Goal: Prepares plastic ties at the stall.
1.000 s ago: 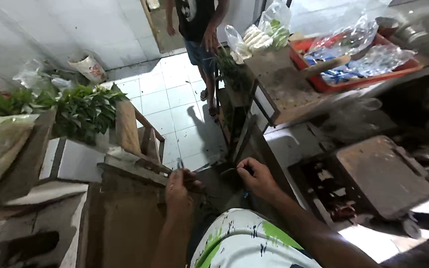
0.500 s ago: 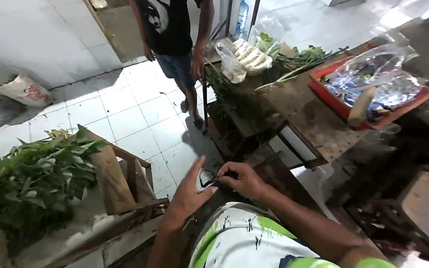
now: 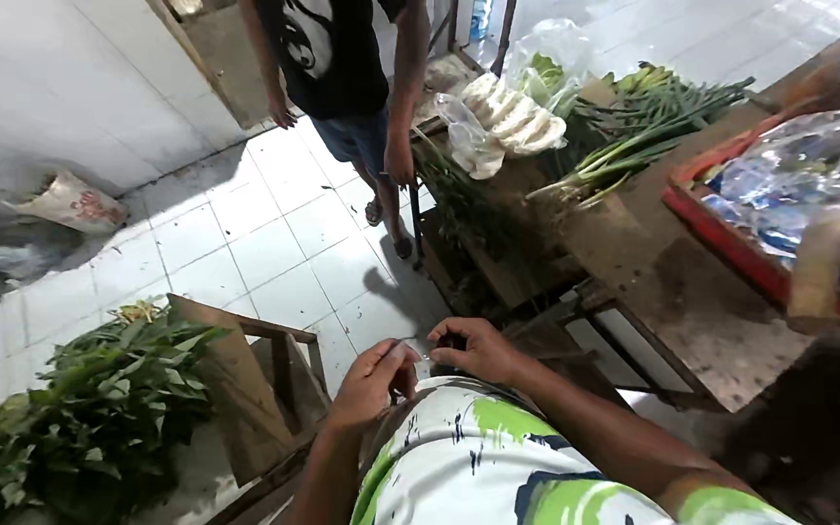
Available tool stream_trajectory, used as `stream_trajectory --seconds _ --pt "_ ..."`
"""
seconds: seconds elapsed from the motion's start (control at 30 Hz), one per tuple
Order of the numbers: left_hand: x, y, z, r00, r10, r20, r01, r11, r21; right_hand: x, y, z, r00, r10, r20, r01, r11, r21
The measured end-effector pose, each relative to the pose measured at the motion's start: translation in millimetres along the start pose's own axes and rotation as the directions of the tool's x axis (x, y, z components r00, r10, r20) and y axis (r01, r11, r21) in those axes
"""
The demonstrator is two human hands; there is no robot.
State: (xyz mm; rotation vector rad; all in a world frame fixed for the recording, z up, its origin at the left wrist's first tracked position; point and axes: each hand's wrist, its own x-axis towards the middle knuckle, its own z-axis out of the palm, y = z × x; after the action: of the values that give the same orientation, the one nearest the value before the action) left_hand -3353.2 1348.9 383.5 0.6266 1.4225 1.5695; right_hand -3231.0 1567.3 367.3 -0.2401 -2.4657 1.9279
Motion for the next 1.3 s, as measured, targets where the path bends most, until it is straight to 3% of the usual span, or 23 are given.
stream_trajectory --seconds 0.07,0.13,0.23,0.3,0.4,0.5,0.57,0.67,0.77,0.83,1.07,1.17,1.3 --pt "12.6 11.4 -7.8 0.984 0.070 -0.163 -0.095 0.984 -0.151 22.0 -4.3 -11.0 1.000 0.010 -0.018 -0.010 1.000 0.002" --pt "29.6 12.3 -12.4 0.953 0.107 -0.284 -0.161 0.971 -0.175 42.8 -8.6 -20.1 0.999 -0.026 -0.026 0.027 0.998 0.050" --pt "54.6 7.4 -18.7 0.948 0.169 -0.271 -0.220 0.961 -0.169 67.5 -19.2 -25.3 0.993 -0.117 0.025 0.111 0.982 0.155" --pt "68.2 15.2 -26.2 0.942 0.197 -0.271 -0.248 0.954 -0.168 82.0 -22.6 -25.0 0.990 -0.139 0.006 0.138 0.988 0.068" --pt "90.5 29.9 -50.9 0.889 0.165 -0.428 -0.242 0.961 -0.132 106.7 -16.5 -32.0 0.989 -0.081 -0.126 0.060 0.984 -0.166" --pt "113.0 35.1 -89.2 0.861 0.086 -0.501 -0.184 0.971 -0.149 132.5 -1.7 -40.3 0.965 -0.066 -0.253 0.029 0.989 -0.145" --pt "129.5 36.8 -116.5 0.910 0.109 -0.401 -0.184 0.971 -0.152 152.1 2.3 -41.3 0.956 -0.064 -0.285 0.055 0.998 -0.040" --pt "163.0 35.6 -153.8 0.981 0.190 -0.047 -0.193 0.978 -0.077 189.2 -0.3 -31.1 0.959 -0.146 -0.243 0.185 0.972 0.145" --pt "204.2 26.2 -192.7 0.937 0.136 0.323 -0.150 0.988 0.018 245.5 1.9 -4.9 0.934 -0.279 -0.222 0.334 0.901 0.277" --pt "221.2 21.6 -216.8 0.888 0.052 0.458 -0.083 0.995 0.048 280.5 4.7 19.1 0.920 -0.295 -0.258 0.371 0.867 0.333" --pt "264.5 24.6 -285.8 0.832 -0.006 0.555 -0.125 0.972 0.199 350.4 0.9 39.9 0.866 -0.214 -0.451 0.372 0.880 0.296" --pt "281.3 16.3 -298.9 0.786 -0.009 0.618 -0.168 0.959 0.227 365.9 1.1 33.1 0.844 -0.161 -0.512 0.338 0.901 0.273" --pt "305.2 13.0 -306.3 0.785 -0.014 0.619 -0.155 0.964 0.218 383.3 0.3 24.4 0.849 -0.120 -0.514 0.351 0.857 0.378"
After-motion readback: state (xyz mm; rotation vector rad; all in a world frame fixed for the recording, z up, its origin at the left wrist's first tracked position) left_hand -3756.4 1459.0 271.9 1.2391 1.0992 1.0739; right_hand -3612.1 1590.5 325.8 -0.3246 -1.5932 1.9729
